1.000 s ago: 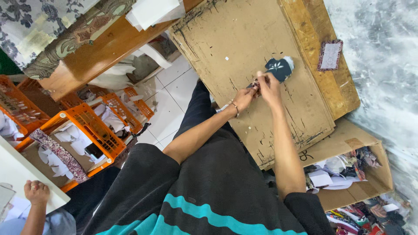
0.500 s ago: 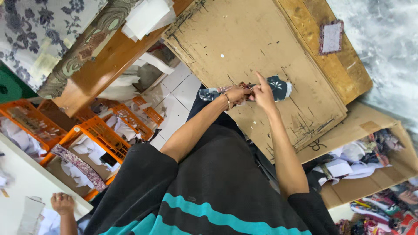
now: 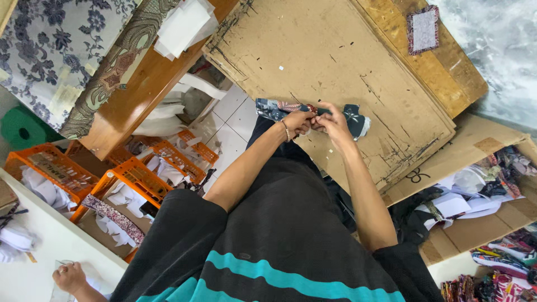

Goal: The person folds a dark blue floral-patterned garment on a wooden table, places it in a box, then unfolds it again. They insert white paper strips between layers of the fabric and smooth it out.

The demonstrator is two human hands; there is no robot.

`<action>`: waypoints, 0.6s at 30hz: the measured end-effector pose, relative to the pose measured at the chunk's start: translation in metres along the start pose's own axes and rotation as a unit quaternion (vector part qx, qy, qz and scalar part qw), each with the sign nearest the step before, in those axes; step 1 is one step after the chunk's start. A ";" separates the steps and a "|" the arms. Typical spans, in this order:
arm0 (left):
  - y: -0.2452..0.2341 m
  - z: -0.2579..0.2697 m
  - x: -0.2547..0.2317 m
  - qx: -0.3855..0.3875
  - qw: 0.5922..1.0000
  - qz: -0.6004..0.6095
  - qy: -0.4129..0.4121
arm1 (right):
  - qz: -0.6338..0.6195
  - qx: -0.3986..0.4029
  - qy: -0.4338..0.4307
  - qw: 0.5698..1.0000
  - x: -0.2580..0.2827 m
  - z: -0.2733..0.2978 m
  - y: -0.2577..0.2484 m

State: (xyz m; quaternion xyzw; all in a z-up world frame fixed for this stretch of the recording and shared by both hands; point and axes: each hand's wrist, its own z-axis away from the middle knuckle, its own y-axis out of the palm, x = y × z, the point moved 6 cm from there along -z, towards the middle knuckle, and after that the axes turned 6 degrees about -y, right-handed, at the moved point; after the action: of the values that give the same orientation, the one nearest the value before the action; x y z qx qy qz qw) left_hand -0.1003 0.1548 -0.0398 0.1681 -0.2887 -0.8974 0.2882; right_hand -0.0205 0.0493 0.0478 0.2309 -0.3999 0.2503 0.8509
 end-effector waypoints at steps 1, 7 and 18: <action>-0.003 -0.001 0.003 0.006 1.000 0.010 0.004 | -0.017 -0.028 0.000 0.999 -0.002 0.001 0.000; -0.017 -0.010 0.017 0.013 1.000 0.023 -0.012 | -0.043 -0.009 0.042 0.998 -0.021 0.005 0.010; -0.024 -0.031 0.023 0.066 0.997 -0.024 -0.042 | 0.096 0.005 -0.042 0.994 -0.062 -0.009 -0.006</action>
State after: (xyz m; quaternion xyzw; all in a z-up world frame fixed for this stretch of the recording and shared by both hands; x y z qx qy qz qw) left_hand -0.1139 0.1436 -0.0822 0.1553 -0.3554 -0.8892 0.2426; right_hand -0.0460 0.0353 -0.0078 0.2061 -0.4546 0.3231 0.8040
